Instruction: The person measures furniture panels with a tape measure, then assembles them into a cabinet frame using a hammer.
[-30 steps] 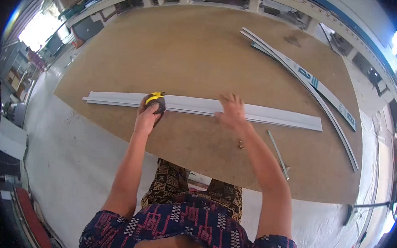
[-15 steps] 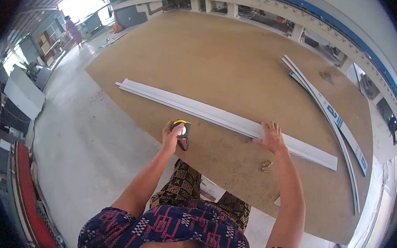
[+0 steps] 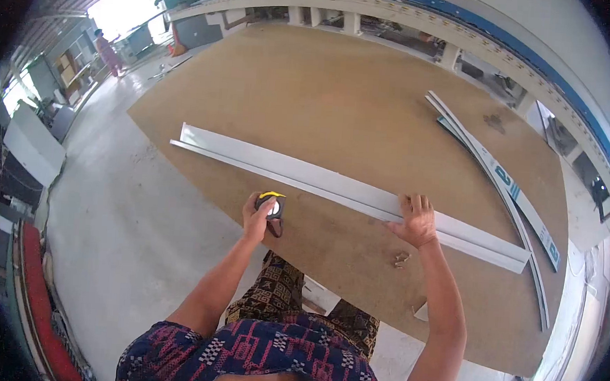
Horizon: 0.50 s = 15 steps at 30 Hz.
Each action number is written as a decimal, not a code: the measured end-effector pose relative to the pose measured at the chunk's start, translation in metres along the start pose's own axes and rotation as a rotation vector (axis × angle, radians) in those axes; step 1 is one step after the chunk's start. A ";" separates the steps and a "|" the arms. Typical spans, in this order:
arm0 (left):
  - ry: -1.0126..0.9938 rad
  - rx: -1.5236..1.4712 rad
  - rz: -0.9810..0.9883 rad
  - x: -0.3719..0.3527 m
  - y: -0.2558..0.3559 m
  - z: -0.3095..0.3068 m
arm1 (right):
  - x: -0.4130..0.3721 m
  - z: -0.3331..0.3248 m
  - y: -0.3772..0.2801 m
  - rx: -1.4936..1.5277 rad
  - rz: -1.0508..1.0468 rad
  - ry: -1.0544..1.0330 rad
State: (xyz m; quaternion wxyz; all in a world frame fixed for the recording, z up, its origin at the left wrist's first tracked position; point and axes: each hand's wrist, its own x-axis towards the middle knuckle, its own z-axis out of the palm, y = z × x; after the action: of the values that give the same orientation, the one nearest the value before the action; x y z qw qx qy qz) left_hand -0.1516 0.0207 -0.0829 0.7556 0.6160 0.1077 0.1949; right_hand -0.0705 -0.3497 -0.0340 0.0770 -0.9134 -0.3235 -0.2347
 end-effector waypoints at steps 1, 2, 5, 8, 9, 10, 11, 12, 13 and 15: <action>0.030 -0.012 -0.017 -0.001 0.001 0.002 | 0.000 -0.002 0.002 -0.006 0.014 0.002; 0.038 -0.014 -0.022 -0.002 0.003 0.003 | 0.000 -0.004 0.005 -0.011 0.027 0.003; 0.030 -0.015 -0.029 0.000 -0.002 0.001 | -0.012 -0.008 0.022 -0.015 0.110 -0.071; 0.029 0.018 -0.021 0.001 -0.003 0.000 | -0.032 -0.013 0.044 -0.061 0.150 -0.062; 0.029 -0.005 -0.017 -0.001 0.002 0.003 | -0.039 -0.015 0.052 -0.076 0.185 -0.066; 0.032 0.003 -0.028 -0.001 0.000 0.003 | -0.048 -0.016 0.061 -0.089 0.218 -0.070; 0.036 0.012 -0.038 0.000 -0.001 0.002 | -0.055 -0.018 0.069 -0.099 0.250 -0.072; 0.040 0.023 -0.047 0.001 -0.001 0.001 | -0.062 -0.021 0.076 -0.110 0.275 -0.059; 0.036 0.030 -0.047 0.000 0.001 0.002 | -0.069 -0.025 0.082 -0.120 0.300 -0.045; 0.043 0.027 -0.047 0.001 -0.001 0.001 | -0.086 -0.030 0.099 -0.136 0.365 -0.032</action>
State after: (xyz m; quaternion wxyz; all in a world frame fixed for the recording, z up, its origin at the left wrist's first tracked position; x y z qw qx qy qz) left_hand -0.1501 0.0200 -0.0836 0.7493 0.6189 0.1412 0.1888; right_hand -0.0777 -0.4834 -0.0475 0.0510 -0.9636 -0.1372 -0.2236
